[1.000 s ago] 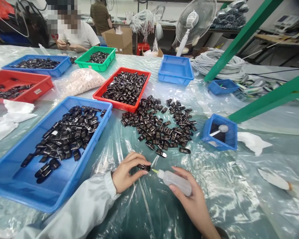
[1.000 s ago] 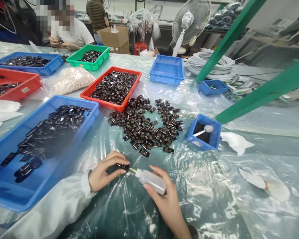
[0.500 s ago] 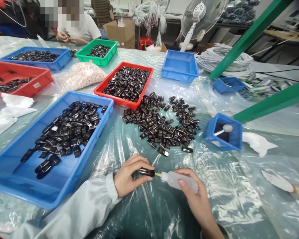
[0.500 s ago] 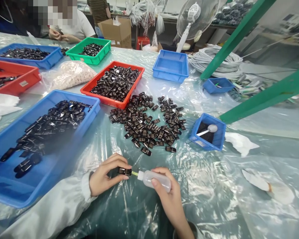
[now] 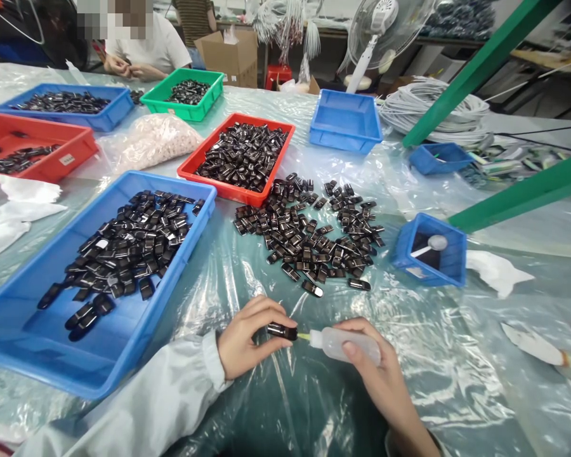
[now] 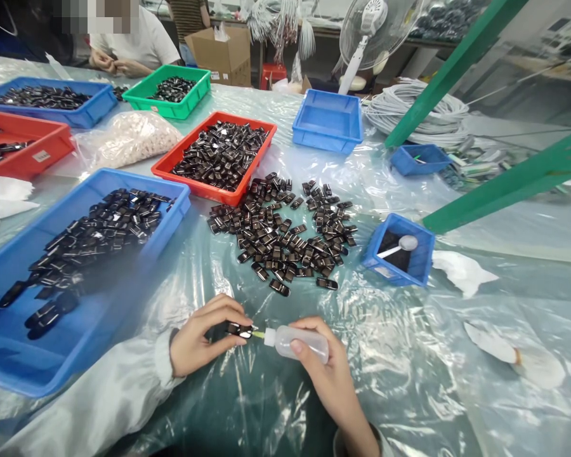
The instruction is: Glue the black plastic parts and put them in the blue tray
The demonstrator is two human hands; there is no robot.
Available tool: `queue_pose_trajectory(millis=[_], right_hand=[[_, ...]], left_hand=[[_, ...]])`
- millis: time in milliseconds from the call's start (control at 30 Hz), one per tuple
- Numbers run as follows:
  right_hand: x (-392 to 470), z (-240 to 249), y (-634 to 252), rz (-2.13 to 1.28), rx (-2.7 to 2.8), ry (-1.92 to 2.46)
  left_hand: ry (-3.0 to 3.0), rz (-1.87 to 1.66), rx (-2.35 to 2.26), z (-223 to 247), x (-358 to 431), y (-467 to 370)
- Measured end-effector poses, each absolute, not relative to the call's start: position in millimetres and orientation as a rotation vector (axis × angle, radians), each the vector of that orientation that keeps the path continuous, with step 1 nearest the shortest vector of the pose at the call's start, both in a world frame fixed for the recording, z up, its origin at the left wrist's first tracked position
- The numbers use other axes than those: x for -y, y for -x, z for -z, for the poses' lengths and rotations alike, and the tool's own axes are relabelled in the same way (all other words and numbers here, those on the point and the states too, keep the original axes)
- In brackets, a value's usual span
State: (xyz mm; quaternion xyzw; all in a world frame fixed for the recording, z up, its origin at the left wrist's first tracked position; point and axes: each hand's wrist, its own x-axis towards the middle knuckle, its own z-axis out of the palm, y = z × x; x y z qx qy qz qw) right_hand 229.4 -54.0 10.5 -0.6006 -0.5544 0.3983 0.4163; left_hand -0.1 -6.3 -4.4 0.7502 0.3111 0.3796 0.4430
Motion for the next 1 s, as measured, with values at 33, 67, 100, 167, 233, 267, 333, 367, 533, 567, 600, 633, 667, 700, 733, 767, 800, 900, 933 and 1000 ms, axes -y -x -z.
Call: queue_pose_trajectory(millis=[33, 67, 100, 167, 233, 267, 333, 367, 533, 567, 600, 633, 667, 700, 733, 767, 800, 900, 933, 1000], right_hand=[[53.3, -11.2, -229.7, -1.004, 1.396, 1.512], [52.7, -11.7, -230.0, -1.008, 1.399, 1.516], [52.0, -12.1, -230.2, -1.011, 1.403, 1.521], [50.8, -13.1, -230.6, -1.012, 1.412, 1.526], [49.8, -14.4, -230.6, -1.014, 1.422, 1.525], [49.4, -15.0, -230.6, -1.015, 1.426, 1.524], [49.1, -15.7, -230.8, -1.017, 1.432, 1.523], [49.0, -15.7, -230.9, -1.017, 1.433, 1.524], [49.4, -13.6, -231.9, -0.998, 1.433, 1.527], [49.4, -13.3, -231.9, -0.992, 1.433, 1.526], [49.5, -13.2, -231.7, -0.986, 1.434, 1.526], [49.5, -13.3, -231.5, -0.979, 1.435, 1.525], [49.5, -13.6, -231.1, -0.972, 1.436, 1.524], [49.5, -13.8, -230.8, -0.966, 1.438, 1.524], [49.4, -14.1, -230.5, -0.962, 1.441, 1.525], [49.4, -14.4, -230.2, -0.960, 1.442, 1.528], [49.5, -14.5, -230.0, -0.959, 1.443, 1.531], [49.7, -14.4, -229.9, -0.949, 1.445, 1.538], [49.9, -14.2, -229.9, -0.945, 1.446, 1.538], [50.3, -13.7, -230.0, -0.936, 1.449, 1.534]], left_hand=[[-1.860, -0.938, -0.773, 4.2, 6.6, 0.1], [-1.859, -0.934, -0.775, 4.1, 6.9, 0.0], [-1.858, -0.930, -0.777, 4.1, 7.3, 0.0], [-1.857, -0.919, -0.782, 4.1, 7.9, -0.1], [-1.857, -0.911, -0.785, 4.2, 8.5, -0.1], [-1.857, -0.909, -0.787, 4.2, 8.7, -0.2], [-1.857, -0.905, -0.789, 4.2, 8.9, -0.4], [-1.857, -0.903, -0.790, 4.2, 9.0, -0.5], [-1.860, -0.872, -0.796, 5.5, 9.5, -0.1], [-1.864, -0.854, -0.794, 6.1, 9.6, 0.2], [-1.869, -0.836, -0.793, 6.8, 9.7, 0.5], [-1.873, -0.819, -0.790, 7.5, 9.8, 0.8], [-1.877, -0.807, -0.788, 8.2, 9.9, 1.0], [-1.880, -0.798, -0.788, 8.8, 9.9, 1.2], [-1.883, -0.791, -0.789, 9.3, 10.0, 1.3], [-1.884, -0.784, -0.790, 9.7, 10.0, 1.3], [-1.883, -0.778, -0.793, 9.9, 10.1, 1.2], [-1.859, -0.765, -0.817, 9.9, 10.4, 0.5], [-1.849, -0.760, -0.830, 9.6, 10.5, 0.1], [-1.836, -0.745, -0.854, 9.0, 10.8, -0.6]])
